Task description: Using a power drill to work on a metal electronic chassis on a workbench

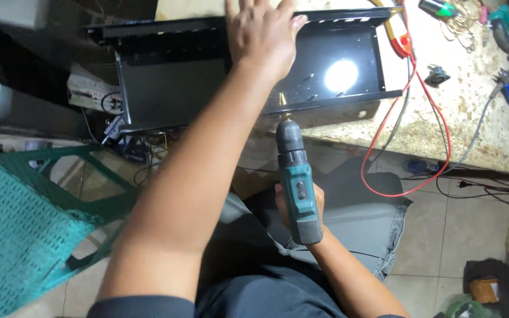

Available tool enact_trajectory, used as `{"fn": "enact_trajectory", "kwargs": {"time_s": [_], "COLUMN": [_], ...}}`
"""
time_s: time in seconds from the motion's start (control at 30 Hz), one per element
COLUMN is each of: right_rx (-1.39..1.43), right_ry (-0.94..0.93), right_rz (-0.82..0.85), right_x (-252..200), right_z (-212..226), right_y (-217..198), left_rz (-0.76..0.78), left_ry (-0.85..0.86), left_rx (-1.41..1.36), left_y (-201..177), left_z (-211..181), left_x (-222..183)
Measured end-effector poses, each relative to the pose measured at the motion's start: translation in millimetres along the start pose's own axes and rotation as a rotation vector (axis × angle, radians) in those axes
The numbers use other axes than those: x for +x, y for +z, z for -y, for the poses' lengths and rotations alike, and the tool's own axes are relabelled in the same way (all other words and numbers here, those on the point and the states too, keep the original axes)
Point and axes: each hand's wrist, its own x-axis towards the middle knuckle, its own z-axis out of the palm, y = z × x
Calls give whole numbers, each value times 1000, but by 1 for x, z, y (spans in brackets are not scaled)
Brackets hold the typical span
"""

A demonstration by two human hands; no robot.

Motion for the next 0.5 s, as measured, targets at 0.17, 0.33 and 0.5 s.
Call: {"fn": "enact_trajectory", "kwargs": {"time_s": [0.17, 0.33, 0.5], "right_rx": [54, 60, 81], "right_ry": [123, 75, 13], "right_rz": [52, 106, 41], "right_x": [8, 2, 15], "right_z": [5, -5, 19], "right_y": [-9, -6, -9], "left_rz": [-131, -273, -261], "left_ry": [-63, -11, -5], "left_rx": [143, 2, -1], "left_y": [8, 30, 23], "left_z": [-2, 3, 0], "left_x": [-12, -15, -15]}}
